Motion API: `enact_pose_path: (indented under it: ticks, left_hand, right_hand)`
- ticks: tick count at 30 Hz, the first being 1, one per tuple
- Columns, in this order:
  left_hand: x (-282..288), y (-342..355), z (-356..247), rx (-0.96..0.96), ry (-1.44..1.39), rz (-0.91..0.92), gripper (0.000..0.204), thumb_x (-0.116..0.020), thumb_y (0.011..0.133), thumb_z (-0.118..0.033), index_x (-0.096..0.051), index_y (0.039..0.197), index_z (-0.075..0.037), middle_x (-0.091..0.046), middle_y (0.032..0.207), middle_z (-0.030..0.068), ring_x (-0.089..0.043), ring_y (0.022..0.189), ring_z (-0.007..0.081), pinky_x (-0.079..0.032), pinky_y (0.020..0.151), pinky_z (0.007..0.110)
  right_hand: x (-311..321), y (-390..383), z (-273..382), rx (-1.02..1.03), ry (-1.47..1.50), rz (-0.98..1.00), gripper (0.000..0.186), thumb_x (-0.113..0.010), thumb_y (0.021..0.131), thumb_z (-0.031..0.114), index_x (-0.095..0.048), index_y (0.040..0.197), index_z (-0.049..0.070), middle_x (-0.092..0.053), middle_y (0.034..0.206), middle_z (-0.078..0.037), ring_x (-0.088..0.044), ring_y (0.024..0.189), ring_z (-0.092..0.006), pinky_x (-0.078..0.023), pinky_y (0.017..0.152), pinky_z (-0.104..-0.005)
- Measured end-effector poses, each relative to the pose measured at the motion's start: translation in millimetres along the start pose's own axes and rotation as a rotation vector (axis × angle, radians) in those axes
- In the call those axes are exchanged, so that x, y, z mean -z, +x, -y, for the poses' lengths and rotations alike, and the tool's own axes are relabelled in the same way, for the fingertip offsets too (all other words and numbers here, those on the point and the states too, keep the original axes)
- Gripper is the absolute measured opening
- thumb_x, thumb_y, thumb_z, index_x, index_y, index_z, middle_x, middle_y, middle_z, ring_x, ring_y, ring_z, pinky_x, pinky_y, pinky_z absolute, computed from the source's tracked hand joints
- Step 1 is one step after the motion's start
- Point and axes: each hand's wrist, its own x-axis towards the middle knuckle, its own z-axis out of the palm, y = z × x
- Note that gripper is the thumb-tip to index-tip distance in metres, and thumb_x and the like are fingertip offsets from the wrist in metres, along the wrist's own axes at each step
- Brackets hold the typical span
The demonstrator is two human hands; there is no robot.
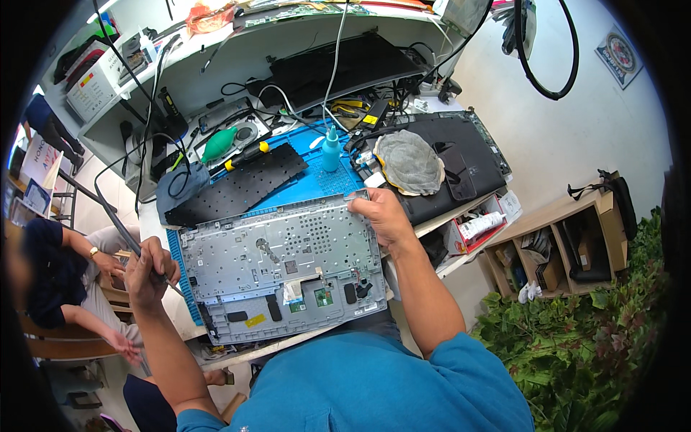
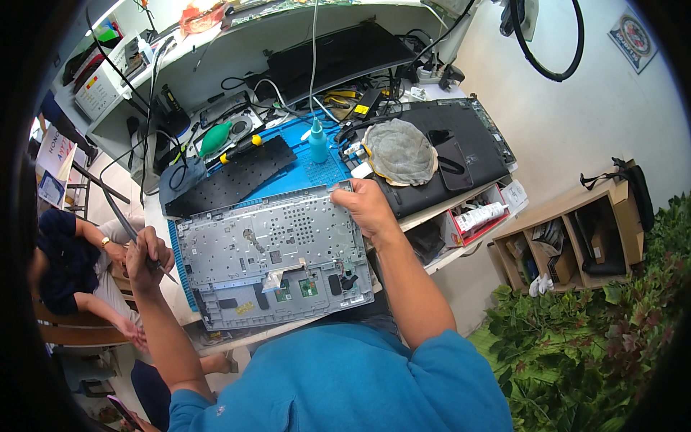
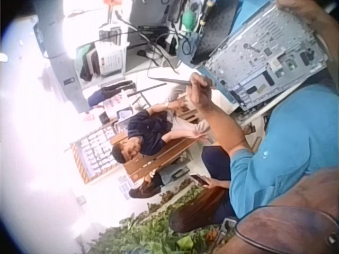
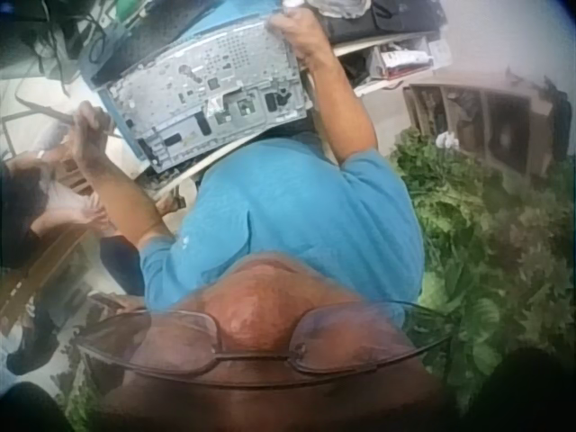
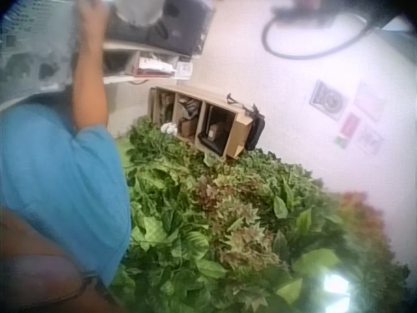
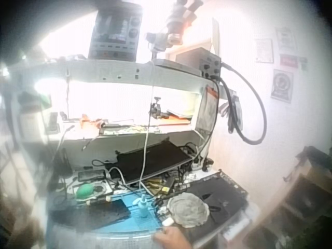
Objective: The person uses a soldering iron to work on the internal components of a disassembled laptop. They repeatedly apply the soldering iron to specific points on the motherboard while holding the device steady. The person also flips the laptop over to inspect the keyboard side before returning to the soldering task.
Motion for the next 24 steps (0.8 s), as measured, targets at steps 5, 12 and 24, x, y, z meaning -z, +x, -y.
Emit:
enact_pose_path:
  ticks: [5,12,24]
  left_hand:
    - [-9,13,-2,-0.011,0.006,-0.017,0.044,-0.049,0.112,-0.04,-0.048,0.084,-0.007,-0.039,0.062,-0.0012,-0.034,0.048,0.0093,-0.043,0.052,0.029]
    - [-19,21,-4,-0.066,-0.023,-0.059,0.041,-0.049,0.112,-0.039,-0.049,0.087,-0.006,-0.042,0.065,-0.0007,-0.038,0.05,0.01,-0.045,0.053,0.03]
    - [-55,26,-120,0.325,1.322,-0.098,0.029,-0.073,0.097,-0.028,-0.061,0.091,-0.002,-0.063,0.07,0.0073,-0.06,0.058,0.0225,-0.043,0.059,0.035]
  right_hand:
    - [2,2,0,0.02,-0.136,-0.03,0.016,-0.069,0.086,0.007,-0.071,0.099,-0.003,-0.072,0.088,-0.006,-0.065,0.074,-0.0099,-0.052,0.069,-0.0251]
    - [4,6,1,-0.008,-0.341,-0.037,0.026,-0.069,0.087,0.013,-0.071,0.106,-0.005,-0.07,0.089,-0.004,-0.061,0.077,-0.0097,-0.048,0.071,-0.0261]
    - [2,-2,3,0.04,-0.293,-0.046,0.017,-0.067,0.086,0.011,-0.07,0.098,0.0,-0.066,0.089,-0.001,-0.056,0.083,-0.0105,-0.042,0.079,-0.0262]
